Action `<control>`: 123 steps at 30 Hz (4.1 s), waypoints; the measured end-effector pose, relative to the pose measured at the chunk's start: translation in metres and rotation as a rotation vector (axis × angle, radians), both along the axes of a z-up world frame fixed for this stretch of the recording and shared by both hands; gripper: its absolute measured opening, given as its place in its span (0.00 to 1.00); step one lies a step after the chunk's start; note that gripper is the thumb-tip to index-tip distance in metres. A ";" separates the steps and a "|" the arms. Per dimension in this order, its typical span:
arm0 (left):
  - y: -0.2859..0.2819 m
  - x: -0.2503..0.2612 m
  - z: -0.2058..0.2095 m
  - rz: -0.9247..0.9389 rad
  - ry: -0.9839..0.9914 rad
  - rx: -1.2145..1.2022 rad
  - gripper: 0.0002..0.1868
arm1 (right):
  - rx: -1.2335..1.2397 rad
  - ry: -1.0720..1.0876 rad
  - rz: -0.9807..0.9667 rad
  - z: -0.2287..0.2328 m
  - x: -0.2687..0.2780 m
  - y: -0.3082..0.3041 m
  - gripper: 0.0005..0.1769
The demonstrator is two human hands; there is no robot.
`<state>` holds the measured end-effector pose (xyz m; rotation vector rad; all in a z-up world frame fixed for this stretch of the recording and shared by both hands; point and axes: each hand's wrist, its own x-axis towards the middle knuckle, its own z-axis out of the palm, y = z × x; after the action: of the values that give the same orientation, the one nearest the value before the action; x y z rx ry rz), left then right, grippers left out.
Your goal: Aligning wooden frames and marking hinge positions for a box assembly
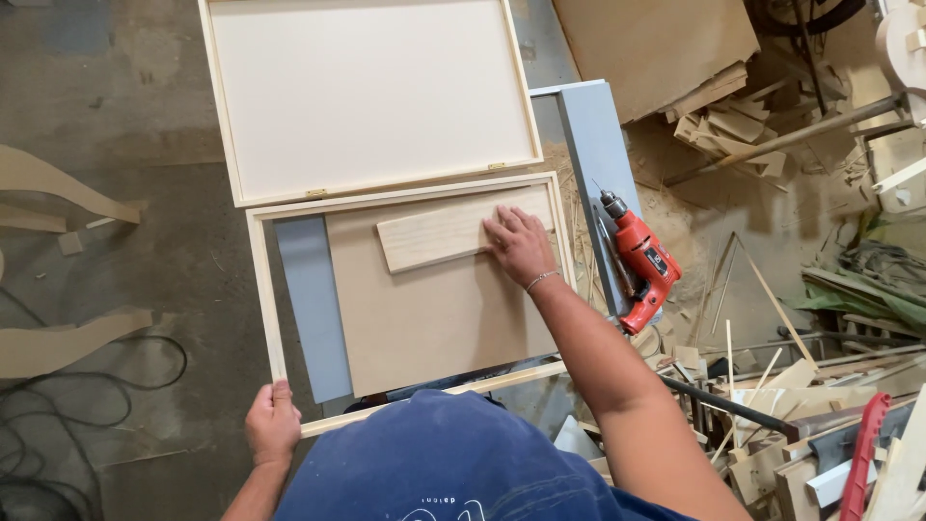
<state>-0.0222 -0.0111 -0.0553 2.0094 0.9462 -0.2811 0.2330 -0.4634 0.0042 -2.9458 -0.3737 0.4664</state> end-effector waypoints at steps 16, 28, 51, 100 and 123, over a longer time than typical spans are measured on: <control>0.004 0.011 -0.003 0.048 0.023 -0.056 0.23 | 0.050 -0.338 0.050 -0.043 0.042 -0.005 0.26; 0.010 0.011 0.005 0.039 0.113 -0.026 0.19 | 0.198 -0.290 -0.365 0.011 0.055 -0.006 0.28; -0.087 0.184 0.034 -0.736 -0.577 0.893 0.31 | 0.882 -0.021 -0.894 -0.044 0.109 -0.082 0.18; -0.173 0.308 0.027 -1.237 -0.394 0.781 0.68 | 1.355 0.250 -1.094 -0.151 0.036 -0.136 0.17; -0.154 0.275 0.083 -0.762 -1.031 0.752 0.22 | 1.934 0.075 -1.155 -0.072 0.045 -0.111 0.18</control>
<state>0.2531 -0.1647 0.0274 2.6195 -0.4688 0.7747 0.2785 -0.5741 -0.0681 -0.8811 0.5905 -0.0664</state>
